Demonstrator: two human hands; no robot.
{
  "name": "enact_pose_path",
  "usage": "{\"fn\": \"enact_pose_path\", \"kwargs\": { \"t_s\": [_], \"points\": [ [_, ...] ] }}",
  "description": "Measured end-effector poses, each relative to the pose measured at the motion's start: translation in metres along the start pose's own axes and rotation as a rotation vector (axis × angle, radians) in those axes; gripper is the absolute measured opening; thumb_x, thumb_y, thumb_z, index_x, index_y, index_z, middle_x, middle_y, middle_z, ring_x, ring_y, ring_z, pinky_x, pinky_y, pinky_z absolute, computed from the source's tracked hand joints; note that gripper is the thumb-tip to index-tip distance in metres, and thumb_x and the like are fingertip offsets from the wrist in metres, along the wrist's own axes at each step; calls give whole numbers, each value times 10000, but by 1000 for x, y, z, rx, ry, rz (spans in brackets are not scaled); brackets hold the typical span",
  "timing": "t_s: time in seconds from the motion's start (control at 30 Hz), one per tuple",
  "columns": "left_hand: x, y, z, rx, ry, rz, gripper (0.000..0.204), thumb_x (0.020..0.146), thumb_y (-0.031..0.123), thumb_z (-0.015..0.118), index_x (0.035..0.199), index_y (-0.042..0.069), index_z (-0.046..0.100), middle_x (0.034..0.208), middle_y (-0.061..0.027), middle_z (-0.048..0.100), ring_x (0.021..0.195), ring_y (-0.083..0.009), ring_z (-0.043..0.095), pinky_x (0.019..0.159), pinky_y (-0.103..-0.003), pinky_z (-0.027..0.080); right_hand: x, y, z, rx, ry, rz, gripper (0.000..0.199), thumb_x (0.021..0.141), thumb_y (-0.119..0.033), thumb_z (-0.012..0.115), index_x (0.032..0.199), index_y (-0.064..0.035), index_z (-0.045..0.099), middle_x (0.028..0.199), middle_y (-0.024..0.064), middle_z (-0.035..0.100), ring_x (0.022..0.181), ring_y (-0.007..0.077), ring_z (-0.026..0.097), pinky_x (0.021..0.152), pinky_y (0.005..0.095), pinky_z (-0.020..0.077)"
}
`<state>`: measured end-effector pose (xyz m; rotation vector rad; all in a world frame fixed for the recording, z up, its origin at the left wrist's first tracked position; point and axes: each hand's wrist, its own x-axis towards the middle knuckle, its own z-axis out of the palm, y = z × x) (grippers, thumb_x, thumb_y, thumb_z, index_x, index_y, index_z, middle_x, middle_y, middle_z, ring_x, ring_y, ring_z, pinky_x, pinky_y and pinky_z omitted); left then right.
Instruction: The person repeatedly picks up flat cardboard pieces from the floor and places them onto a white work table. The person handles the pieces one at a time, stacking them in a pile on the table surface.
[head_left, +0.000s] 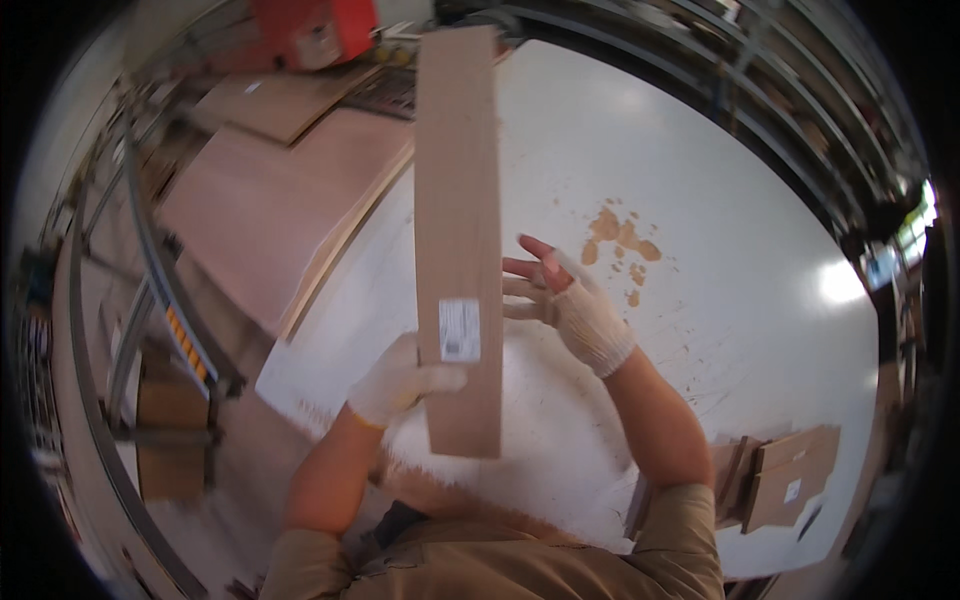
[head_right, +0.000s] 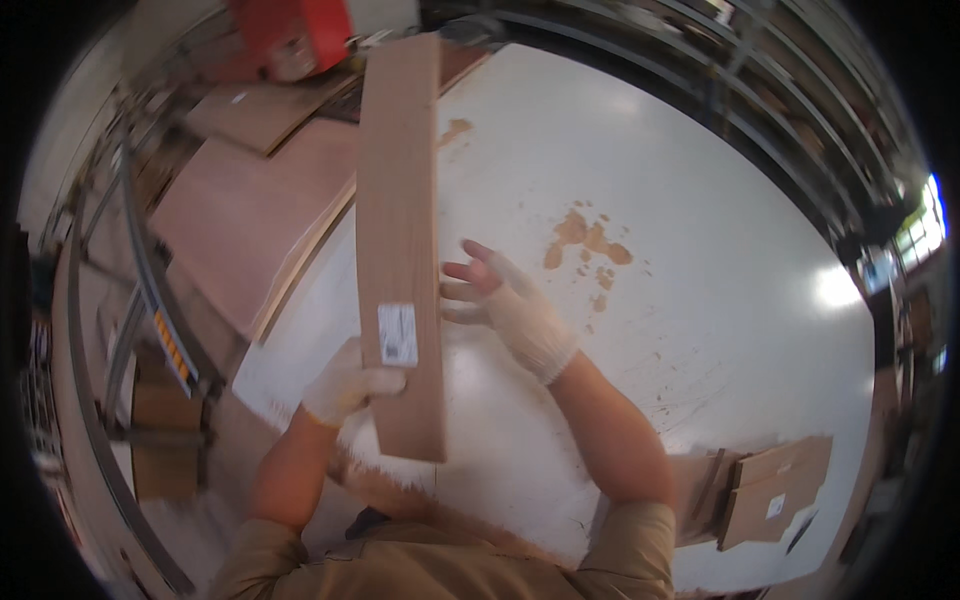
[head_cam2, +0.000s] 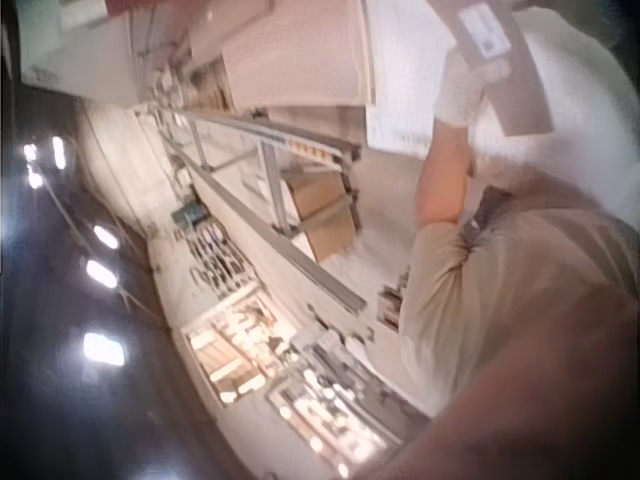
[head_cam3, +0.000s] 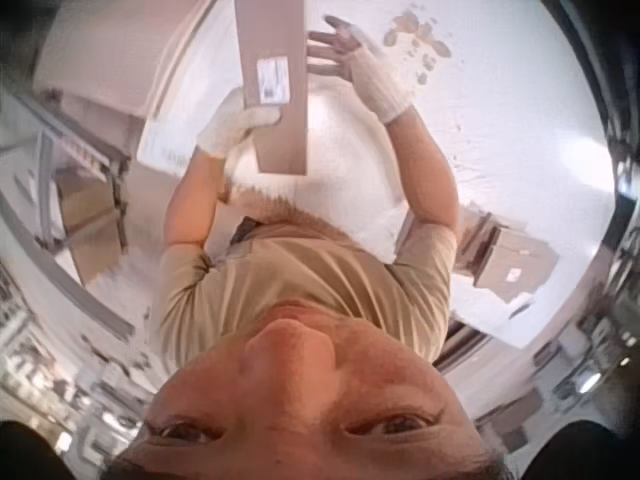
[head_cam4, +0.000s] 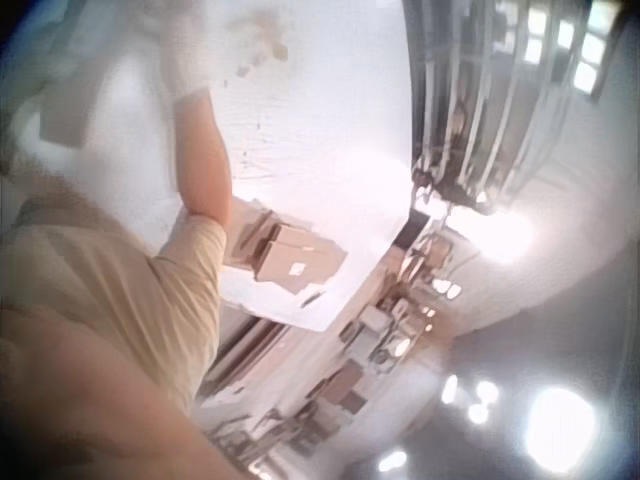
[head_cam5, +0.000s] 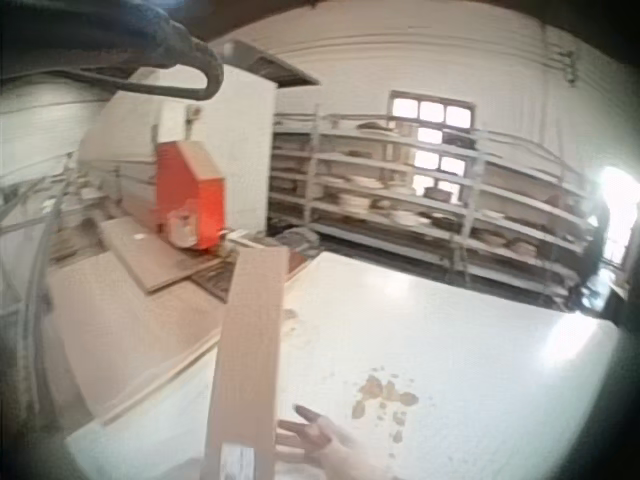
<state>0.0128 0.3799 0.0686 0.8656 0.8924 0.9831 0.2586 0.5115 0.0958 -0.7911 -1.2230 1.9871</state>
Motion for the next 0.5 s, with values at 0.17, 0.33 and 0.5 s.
{"fn": "enact_pose_path", "kwargs": {
  "t_s": [0.17,0.33,0.5],
  "points": [
    [-154,-37,17,463,181,25,708,838,332,908,1428,42,646,1282,-96,739,1160,-177,670,1032,-348,528,1,60,81,210,-361,37,589,1058,-469,613,1424,-8,581,1364,140,673,1234,280,670,1042,461,562],
    [-316,-36,107,725,1067,-192,962,800,507,794,1574,91,402,1341,-249,635,1156,-451,663,1001,-503,525,-26,120,212,247,-359,278,509,1084,-419,548,1408,-28,575,1333,144,664,1221,304,663,1065,472,563],
    [-424,-110,211,896,1595,-471,1106,733,425,885,1655,198,317,1398,-190,553,1255,-436,584,1073,-520,477,-120,212,357,84,-676,482,900,956,-478,781,1602,-16,358,1505,101,563,1342,322,577,1203,455,418]
  ]
}}
